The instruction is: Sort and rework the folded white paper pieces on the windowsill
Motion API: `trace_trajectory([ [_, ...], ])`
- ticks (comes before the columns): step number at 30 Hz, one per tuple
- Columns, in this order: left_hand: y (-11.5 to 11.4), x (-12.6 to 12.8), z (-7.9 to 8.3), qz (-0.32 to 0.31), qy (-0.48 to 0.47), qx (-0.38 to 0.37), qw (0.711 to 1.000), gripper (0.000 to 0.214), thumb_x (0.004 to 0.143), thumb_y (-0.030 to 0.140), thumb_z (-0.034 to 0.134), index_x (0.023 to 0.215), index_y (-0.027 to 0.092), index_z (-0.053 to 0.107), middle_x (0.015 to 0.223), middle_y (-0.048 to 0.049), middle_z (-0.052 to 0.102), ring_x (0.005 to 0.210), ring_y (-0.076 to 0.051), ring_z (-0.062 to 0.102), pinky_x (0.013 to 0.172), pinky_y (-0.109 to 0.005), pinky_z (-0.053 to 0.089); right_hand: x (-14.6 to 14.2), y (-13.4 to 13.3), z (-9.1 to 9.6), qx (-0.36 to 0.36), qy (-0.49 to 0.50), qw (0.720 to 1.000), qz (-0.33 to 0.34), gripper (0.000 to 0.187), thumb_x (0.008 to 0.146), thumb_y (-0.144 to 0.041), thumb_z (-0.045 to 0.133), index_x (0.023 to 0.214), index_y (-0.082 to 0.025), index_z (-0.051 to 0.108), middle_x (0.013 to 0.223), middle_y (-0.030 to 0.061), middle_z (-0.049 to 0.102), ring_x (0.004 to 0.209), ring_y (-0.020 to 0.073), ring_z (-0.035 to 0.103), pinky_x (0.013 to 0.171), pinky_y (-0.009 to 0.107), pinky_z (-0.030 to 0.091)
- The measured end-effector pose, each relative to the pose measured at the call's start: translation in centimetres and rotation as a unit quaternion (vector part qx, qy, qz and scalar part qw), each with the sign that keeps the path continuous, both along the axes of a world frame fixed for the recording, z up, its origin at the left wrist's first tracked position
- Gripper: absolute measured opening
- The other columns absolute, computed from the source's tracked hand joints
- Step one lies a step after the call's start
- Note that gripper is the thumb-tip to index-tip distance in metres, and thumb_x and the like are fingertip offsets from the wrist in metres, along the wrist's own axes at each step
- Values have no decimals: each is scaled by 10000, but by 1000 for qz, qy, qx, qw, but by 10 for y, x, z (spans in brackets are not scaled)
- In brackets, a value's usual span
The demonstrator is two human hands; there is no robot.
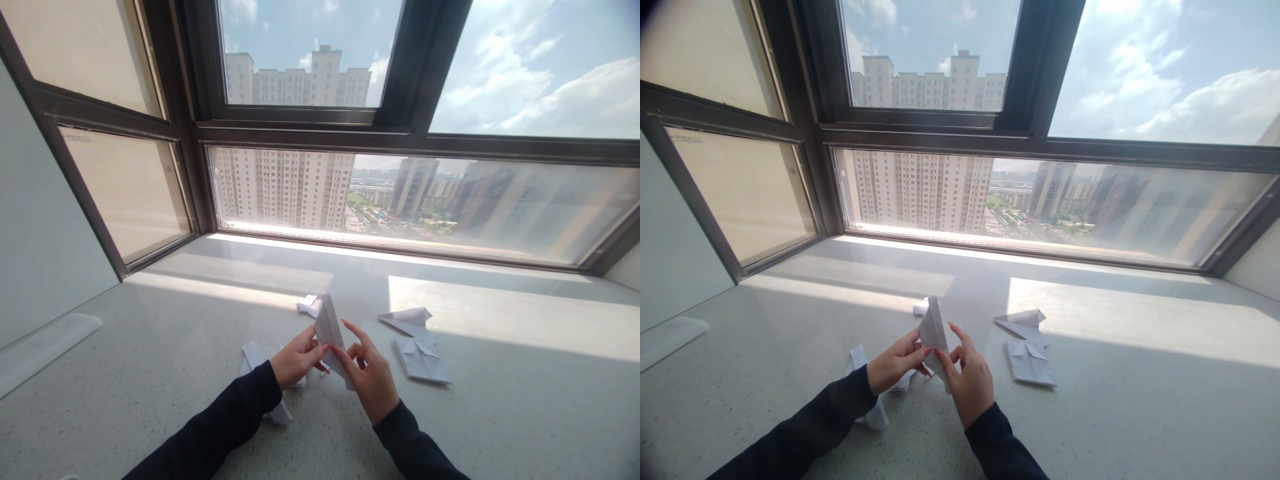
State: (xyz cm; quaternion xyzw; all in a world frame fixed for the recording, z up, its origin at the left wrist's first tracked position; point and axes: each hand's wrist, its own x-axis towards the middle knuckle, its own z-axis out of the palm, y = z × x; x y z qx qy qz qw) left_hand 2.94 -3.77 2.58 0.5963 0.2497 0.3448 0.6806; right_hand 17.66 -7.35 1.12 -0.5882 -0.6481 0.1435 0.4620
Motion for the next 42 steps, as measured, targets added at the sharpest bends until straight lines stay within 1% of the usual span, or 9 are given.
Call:
trace_trajectory([
  [4,-1,1,-2,8,21,44,999,466,708,494,506,1019,159,414,774,-46,566,653,-138,540,597,-267,428,0,1,3,23,-20,999,-22,304,715,-445,502,822,-179,602,594,4,508,564,147,489,501,246,389],
  [8,2,-10,3,12,130,137,982,385,747,475,451,975,170,399,750,-36,558,654,-137,521,596,-264,410,1,3,3,-15,42,999,1,301,696,-462,520,591,-180,547,634,31,568,593,159,521,523,261,388],
  [13,16,-60,13,-40,390,262,882,442,473,428,701,842,224,566,830,-21,554,797,-201,468,659,-272,353,8,8,1,-53,140,989,-11,314,678,-477,529,592,-175,516,599,28,596,538,149,525,500,255,378],
  [16,22,-87,19,-49,481,276,831,474,385,392,734,814,255,586,848,-2,546,810,-214,457,675,-271,328,11,11,-2,-69,181,981,-7,324,663,-489,538,617,-169,518,627,38,605,539,150,527,485,252,379],
  [21,26,-99,27,-14,592,266,761,637,331,403,727,900,221,505,879,-7,522,849,-221,450,678,-263,316,10,12,-4,-58,201,978,-8,338,633,-502,559,609,-168,511,569,10,564,516,137,503,468,240,369],
  [24,25,-101,29,-23,617,249,746,589,346,426,713,850,210,498,876,-3,532,837,-213,451,672,-259,311,9,12,-3,-54,197,979,-9,338,638,-502,552,600,-170,504,544,-2,545,493,126,482,453,233,359],
  [31,16,-106,26,-37,623,225,749,365,440,457,690,661,191,574,671,13,538,763,-208,449,694,-302,298,13,10,10,-33,80,996,3,305,682,-464,523,596,-171,544,567,4,570,520,132,492,502,247,368],
  [38,7,-88,51,-99,413,160,891,420,721,532,438,831,152,580,770,-22,555,673,-142,486,621,-251,386,18,-18,66,-49,-73,977,194,189,720,-363,545,677,-187,599,679,13,579,650,141,516,595,256,405],
  [42,0,-54,57,-146,347,180,909,428,777,504,382,934,152,568,795,-33,560,672,-141,498,594,-240,403,6,-36,77,-51,-276,940,196,50,685,-203,612,638,-208,598,688,-11,618,690,146,496,647,281,332],
])
